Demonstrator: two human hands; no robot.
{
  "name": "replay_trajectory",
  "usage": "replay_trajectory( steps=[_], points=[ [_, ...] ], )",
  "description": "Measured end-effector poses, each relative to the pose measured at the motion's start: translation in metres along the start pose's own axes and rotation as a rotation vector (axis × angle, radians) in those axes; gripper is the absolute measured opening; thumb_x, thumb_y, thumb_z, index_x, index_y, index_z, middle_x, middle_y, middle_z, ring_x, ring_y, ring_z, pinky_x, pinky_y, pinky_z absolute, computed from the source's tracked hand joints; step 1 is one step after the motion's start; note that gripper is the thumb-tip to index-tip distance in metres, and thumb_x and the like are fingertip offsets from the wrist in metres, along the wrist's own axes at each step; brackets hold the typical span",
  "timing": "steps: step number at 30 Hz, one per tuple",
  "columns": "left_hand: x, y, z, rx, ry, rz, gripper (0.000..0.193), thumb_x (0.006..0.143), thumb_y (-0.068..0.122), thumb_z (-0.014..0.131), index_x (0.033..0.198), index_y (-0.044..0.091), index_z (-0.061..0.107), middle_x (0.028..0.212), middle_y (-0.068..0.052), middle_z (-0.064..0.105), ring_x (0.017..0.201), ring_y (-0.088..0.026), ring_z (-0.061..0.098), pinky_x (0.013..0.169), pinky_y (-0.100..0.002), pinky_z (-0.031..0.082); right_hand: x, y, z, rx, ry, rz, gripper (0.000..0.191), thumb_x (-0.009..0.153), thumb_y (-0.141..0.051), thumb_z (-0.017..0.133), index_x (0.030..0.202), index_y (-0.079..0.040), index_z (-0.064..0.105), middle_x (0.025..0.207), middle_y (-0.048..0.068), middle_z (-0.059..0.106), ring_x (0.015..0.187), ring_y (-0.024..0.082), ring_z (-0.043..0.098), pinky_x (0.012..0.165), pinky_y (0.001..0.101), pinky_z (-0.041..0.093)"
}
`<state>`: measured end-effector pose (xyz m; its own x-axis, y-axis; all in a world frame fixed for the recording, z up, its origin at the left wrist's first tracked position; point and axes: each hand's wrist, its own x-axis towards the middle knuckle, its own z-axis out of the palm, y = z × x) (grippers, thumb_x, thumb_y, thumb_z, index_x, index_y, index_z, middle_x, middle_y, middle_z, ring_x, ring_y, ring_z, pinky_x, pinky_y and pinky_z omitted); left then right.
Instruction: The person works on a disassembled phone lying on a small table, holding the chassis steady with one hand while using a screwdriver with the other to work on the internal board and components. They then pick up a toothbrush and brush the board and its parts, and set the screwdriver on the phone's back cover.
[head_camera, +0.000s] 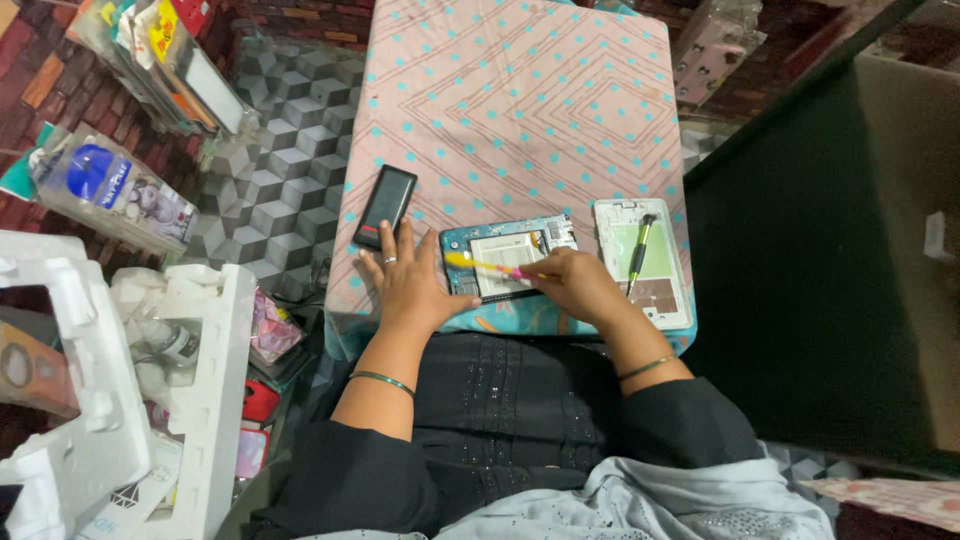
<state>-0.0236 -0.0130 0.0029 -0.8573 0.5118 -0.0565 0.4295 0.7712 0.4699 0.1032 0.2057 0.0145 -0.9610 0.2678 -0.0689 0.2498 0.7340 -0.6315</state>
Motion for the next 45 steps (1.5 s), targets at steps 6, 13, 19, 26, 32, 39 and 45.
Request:
replay_trajectory(
  steps=[6,13,19,26,32,39,45],
  points=[
    [-0.001,0.002,-0.002,0.002,-0.010,0.020,0.119,0.048,0.053,0.097,0.148,0.016,0.046,0.167,-0.016,0.017,0.156,-0.035,-0.004,0.119,-0.068,-0.006,-0.008,0.002,-0.003,-0.074,0.073,-0.088,0.031,0.084,-0.009,0.076,0.113,-0.019,0.080,0.090,0.011,0.068,0.072,0.026,0.071,0.069,0.0374,0.056],
    [-0.001,0.007,-0.005,0.014,-0.035,0.012,0.114,0.050,0.051,0.097,0.146,0.016,0.049,0.165,-0.018,0.020,0.156,-0.036,-0.005,0.118,-0.068,-0.008,-0.006,0.001,-0.004,0.076,-0.059,0.050,0.029,0.083,-0.012,0.075,0.111,-0.019,0.079,0.092,0.009,0.069,0.071,0.029,0.073,0.067,0.0386,0.058],
    [-0.001,0.008,-0.003,0.038,0.005,0.047,0.112,0.050,0.050,0.097,0.145,0.013,0.050,0.165,-0.019,0.023,0.156,-0.036,-0.001,0.118,-0.067,-0.007,-0.001,-0.004,0.014,-0.109,0.236,-0.022,0.029,0.085,-0.015,0.076,0.113,-0.021,0.080,0.094,0.015,0.069,0.082,0.033,0.070,0.075,0.0417,0.056],
    [-0.003,0.007,0.000,0.032,0.009,0.065,0.093,0.052,0.049,0.096,0.133,0.017,0.065,0.163,-0.019,0.026,0.156,-0.037,0.001,0.118,-0.068,-0.007,-0.002,0.011,0.011,-0.069,0.307,0.067,0.027,0.086,-0.014,0.073,0.110,-0.020,0.081,0.093,0.016,0.071,0.084,0.035,0.070,0.078,0.0419,0.055],
    [-0.002,0.006,0.000,0.031,0.012,0.080,0.086,0.051,0.049,0.096,0.127,0.018,0.070,0.162,-0.020,0.028,0.155,-0.038,0.003,0.118,-0.069,-0.007,-0.015,0.025,-0.026,-0.057,0.242,0.450,0.030,0.086,-0.016,0.071,0.114,-0.022,0.078,0.091,0.012,0.075,0.084,0.032,0.073,0.078,0.0412,0.056],
    [0.000,0.004,0.003,0.064,0.011,0.096,0.086,0.053,0.053,0.095,0.128,0.018,0.070,0.162,-0.021,0.026,0.154,-0.040,0.002,0.116,-0.071,-0.008,-0.010,0.009,0.015,-0.079,0.310,0.145,0.025,0.084,-0.017,0.075,0.108,-0.019,0.081,0.098,0.014,0.072,0.086,0.034,0.070,0.078,0.0410,0.054],
    [0.000,0.004,0.002,0.058,-0.006,0.076,0.086,0.054,0.051,0.094,0.129,0.019,0.069,0.163,-0.019,0.027,0.155,-0.039,0.001,0.117,-0.070,-0.007,-0.013,0.031,-0.013,-0.201,0.386,0.212,0.025,0.085,-0.015,0.074,0.109,-0.019,0.081,0.100,0.014,0.071,0.088,0.035,0.069,0.078,0.0434,0.054]
  ],
)
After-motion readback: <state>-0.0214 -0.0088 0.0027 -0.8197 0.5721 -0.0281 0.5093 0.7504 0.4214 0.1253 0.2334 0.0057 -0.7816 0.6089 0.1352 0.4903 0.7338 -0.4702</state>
